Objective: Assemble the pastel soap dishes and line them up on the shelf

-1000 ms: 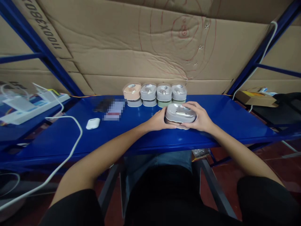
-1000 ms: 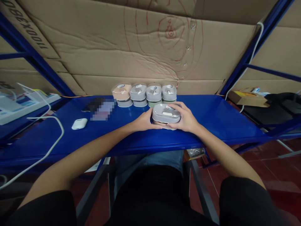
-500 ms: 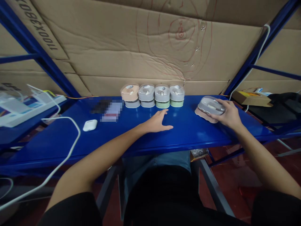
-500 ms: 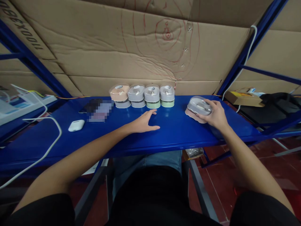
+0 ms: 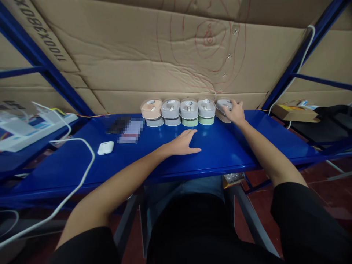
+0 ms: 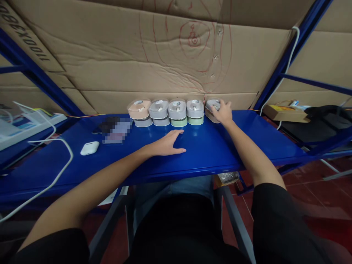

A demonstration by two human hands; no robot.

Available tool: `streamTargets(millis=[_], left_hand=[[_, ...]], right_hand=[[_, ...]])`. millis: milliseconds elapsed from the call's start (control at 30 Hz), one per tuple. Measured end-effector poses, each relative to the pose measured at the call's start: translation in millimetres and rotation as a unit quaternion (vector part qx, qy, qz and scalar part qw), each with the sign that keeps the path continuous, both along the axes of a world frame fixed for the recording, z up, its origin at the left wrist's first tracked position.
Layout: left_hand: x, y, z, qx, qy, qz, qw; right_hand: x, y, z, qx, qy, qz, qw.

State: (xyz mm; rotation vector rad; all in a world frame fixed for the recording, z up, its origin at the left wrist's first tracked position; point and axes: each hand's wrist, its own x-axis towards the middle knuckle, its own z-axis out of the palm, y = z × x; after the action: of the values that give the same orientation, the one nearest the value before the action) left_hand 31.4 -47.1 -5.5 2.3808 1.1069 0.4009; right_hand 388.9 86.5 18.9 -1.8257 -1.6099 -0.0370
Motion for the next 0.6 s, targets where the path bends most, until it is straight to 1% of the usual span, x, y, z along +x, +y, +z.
streamTargets(millis=[100,200,333,467,533,600], left_hand=[[1,-1,2.1,0.003,0.017,-0.002,1.0],[0,-1,3.3,0.003,0.03,-0.004,1.0],[-1,0,3.2,0.01,0.038,-0.013,0.999],[-1,2,0.7,0.014,0.022,-0.018,1.0],[-2,4,-1.6,0.014,0.012,-0.019,1.0],[-2,7,-4.5,0.019,0.007,-0.022,1.0]], right_hand=[[-11,0,0.2,-0.01,0.017,-0.007,1.0],[-17,-4,-0.8,-0.004,0.026,-0.001,1.0],[-21,-5,-3.9,-0.003,0.044,-0.01,0.999],[-20,-3,-6.3,-0.002,0.054,-0.017,0.998],[-19,-5,-5.0,0.021,0.043,-0.026,0.999],[-19,-10,-1.2,0.073,-0.004,-0.015,0.997]])
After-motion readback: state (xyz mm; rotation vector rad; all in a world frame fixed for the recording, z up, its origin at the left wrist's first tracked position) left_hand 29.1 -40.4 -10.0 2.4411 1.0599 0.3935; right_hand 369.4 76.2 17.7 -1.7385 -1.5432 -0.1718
